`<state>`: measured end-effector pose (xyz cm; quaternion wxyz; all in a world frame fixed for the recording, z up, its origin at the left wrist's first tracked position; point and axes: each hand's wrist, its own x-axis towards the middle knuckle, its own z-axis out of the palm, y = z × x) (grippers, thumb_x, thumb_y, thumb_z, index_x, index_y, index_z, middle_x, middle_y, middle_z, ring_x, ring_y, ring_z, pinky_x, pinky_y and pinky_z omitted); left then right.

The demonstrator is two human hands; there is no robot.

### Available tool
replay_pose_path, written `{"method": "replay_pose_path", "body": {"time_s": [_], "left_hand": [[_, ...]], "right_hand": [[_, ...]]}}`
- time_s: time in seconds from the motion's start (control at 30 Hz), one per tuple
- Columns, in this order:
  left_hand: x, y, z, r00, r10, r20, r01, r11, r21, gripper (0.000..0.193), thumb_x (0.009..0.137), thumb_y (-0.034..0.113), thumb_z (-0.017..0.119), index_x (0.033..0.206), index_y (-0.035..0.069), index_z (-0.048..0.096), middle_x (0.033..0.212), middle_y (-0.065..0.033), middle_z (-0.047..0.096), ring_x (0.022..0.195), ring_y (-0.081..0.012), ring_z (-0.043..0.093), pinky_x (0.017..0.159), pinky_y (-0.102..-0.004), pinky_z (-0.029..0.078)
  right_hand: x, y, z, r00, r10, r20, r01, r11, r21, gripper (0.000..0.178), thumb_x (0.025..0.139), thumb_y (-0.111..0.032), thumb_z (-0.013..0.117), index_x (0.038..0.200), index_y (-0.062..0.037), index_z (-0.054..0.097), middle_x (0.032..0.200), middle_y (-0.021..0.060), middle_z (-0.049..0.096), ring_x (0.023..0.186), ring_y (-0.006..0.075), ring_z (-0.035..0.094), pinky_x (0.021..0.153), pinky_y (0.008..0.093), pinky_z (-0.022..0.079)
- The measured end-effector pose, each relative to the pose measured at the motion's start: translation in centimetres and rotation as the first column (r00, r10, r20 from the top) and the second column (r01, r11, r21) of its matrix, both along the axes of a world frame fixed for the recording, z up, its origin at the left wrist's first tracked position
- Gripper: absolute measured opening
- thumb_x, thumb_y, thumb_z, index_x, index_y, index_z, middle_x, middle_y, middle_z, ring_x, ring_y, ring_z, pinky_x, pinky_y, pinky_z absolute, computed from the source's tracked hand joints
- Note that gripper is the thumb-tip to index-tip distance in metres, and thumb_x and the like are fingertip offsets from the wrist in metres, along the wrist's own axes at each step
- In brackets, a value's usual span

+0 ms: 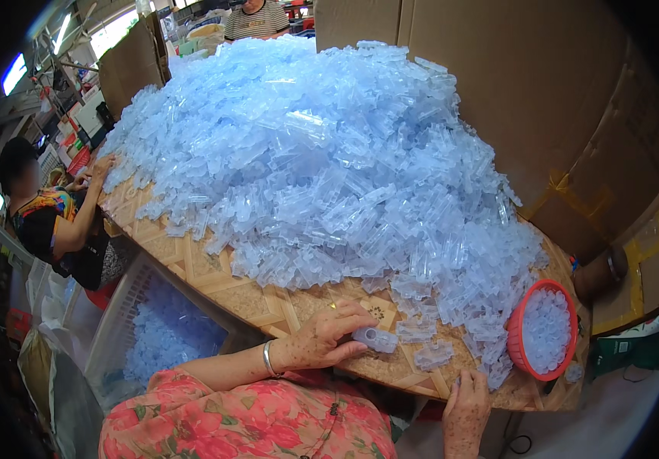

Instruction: The person sits at a table and repeatedly picks up small clear plastic components from a large pile. They insert a small circular piece into a rectangular housing, then place the assembled unit into a red basket. The process is repeated continuously.

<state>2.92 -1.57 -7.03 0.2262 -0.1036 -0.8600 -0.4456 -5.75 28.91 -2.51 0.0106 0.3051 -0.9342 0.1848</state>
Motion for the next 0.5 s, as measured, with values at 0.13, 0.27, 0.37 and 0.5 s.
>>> {"method": "replay_pose_path", "body": {"time_s": [0.13, 0.27, 0.37, 0.5], "left_hand": [[-0.3, 0.0, 0.0, 1.000, 0.025, -0.011, -0.025, 0.999, -0.030, 0.045, 0.079, 0.010, 0.076, 0.120, -0.001, 0.059, 0.114, -0.0205, 0.061, 0.106, -0.0415, 0.058, 0.091, -0.0470, 0.049], [-0.3, -0.2, -0.3, 0.998, 0.062, -0.013, -0.062, 0.998, -0.015, 0.042, 0.079, 0.011, 0.076, 0.118, 0.002, 0.063, 0.105, -0.0158, 0.064, 0.102, -0.0380, 0.061, 0.090, -0.0451, 0.049], [-0.3, 0.0, -0.4, 0.997, 0.065, -0.041, -0.066, 0.997, -0.032, 0.044, 0.077, 0.012, 0.078, 0.118, 0.002, 0.064, 0.106, -0.0154, 0.065, 0.104, -0.0374, 0.061, 0.091, -0.0452, 0.049], [-0.4, -0.1, -0.4, 0.999, 0.051, -0.019, -0.051, 0.998, -0.021, 0.046, 0.077, 0.013, 0.079, 0.118, 0.002, 0.064, 0.109, -0.0155, 0.065, 0.107, -0.0373, 0.061, 0.092, -0.0454, 0.048]], "right_hand": [[-0.8, 0.3, -0.8, 0.998, -0.013, -0.059, 0.008, 0.998, -0.070, 0.026, 0.084, 0.002, 0.066, 0.109, 0.0041, 0.062, 0.101, 0.0195, 0.057, 0.093, 0.0380, 0.060, 0.082, 0.0433, 0.049], [-1.1, 0.4, 0.1, 0.991, -0.076, 0.113, 0.083, 0.995, -0.061, 0.023, 0.083, 0.001, 0.069, 0.106, 0.0000, 0.065, 0.098, 0.0143, 0.061, 0.077, 0.0275, 0.062, 0.072, 0.0352, 0.052], [0.2, -2.3, 1.2, 0.995, 0.005, 0.098, 0.030, 0.933, -0.357, 0.026, 0.080, 0.004, 0.072, 0.106, -0.0011, 0.067, 0.100, 0.0105, 0.064, 0.071, 0.0181, 0.060, 0.066, 0.0304, 0.051], [1.0, -6.4, 1.5, 0.983, 0.171, 0.062, -0.117, 0.856, -0.504, 0.030, 0.077, 0.006, 0.076, 0.105, -0.0025, 0.069, 0.102, 0.0081, 0.065, 0.075, 0.0169, 0.062, 0.064, 0.0309, 0.052]]}}
